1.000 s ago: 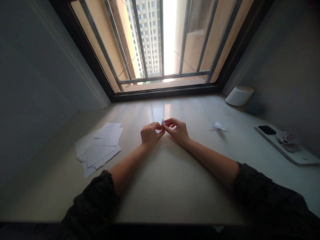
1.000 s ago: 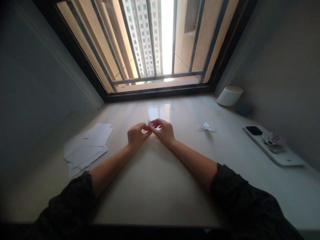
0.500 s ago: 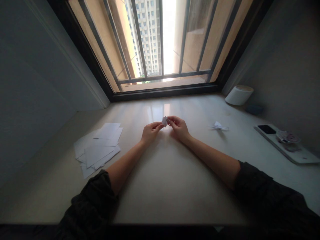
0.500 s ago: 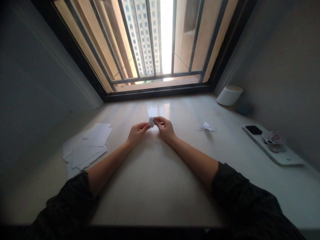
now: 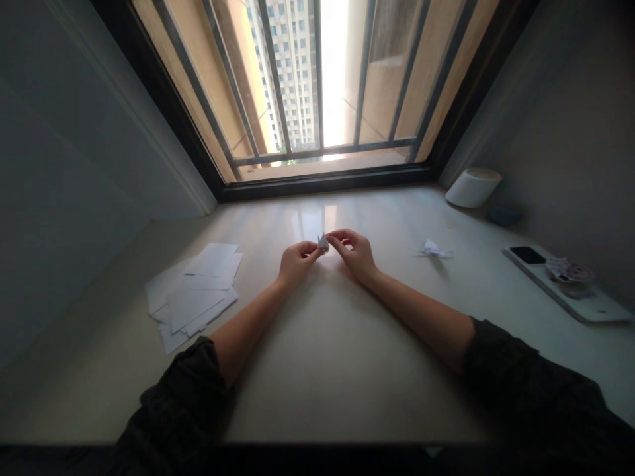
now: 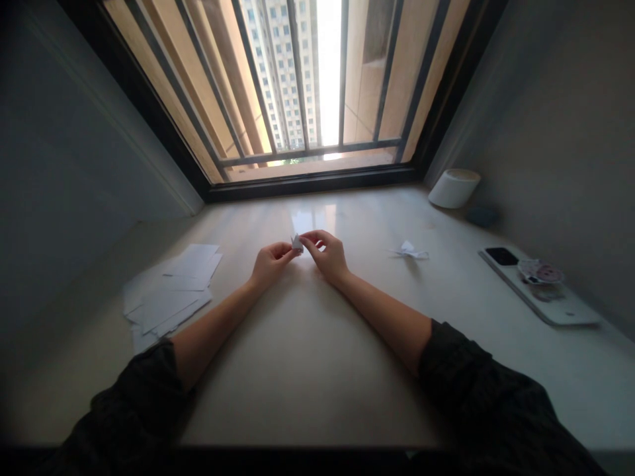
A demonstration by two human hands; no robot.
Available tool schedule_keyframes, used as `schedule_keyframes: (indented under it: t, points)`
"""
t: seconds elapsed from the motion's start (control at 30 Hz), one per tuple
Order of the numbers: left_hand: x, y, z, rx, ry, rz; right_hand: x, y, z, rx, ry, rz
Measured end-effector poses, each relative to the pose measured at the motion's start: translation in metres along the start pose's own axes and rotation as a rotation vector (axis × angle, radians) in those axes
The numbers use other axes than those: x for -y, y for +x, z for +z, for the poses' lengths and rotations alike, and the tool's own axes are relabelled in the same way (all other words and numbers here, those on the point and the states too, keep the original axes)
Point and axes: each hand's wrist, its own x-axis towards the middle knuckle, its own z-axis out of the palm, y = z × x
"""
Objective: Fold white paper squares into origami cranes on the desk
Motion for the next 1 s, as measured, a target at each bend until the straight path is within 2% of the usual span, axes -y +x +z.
schedule_keyframes:
  t: [0.27,0.4,0.6,0.8,1.0]
  points:
    - [-0.011,-0.005,0.002,-0.078,0.076,-0.033,-0.004,0.0,0.0,0.002,-0.034,-0.007]
    - [-0.014,-0.006,0.002,-0.062,0.059,-0.018,-0.003,-0.002,0.0,0.011,-0.046,-0.052]
    - [-0.012,-0.005,0.001,-0.04,0.06,-0.041,0.003,-0.003,0.002,0.015,-0.041,-0.057]
    - [-0.008,-0.001,0.0,-0.034,-0.039,-0.025,-0.004,-0.001,0.005,-0.033,0.053,-0.011]
    - [-0.006,-0.002,-0.001,-0.061,-0.072,-0.035,-0.007,0.002,0.004,-0.005,0.092,0.034]
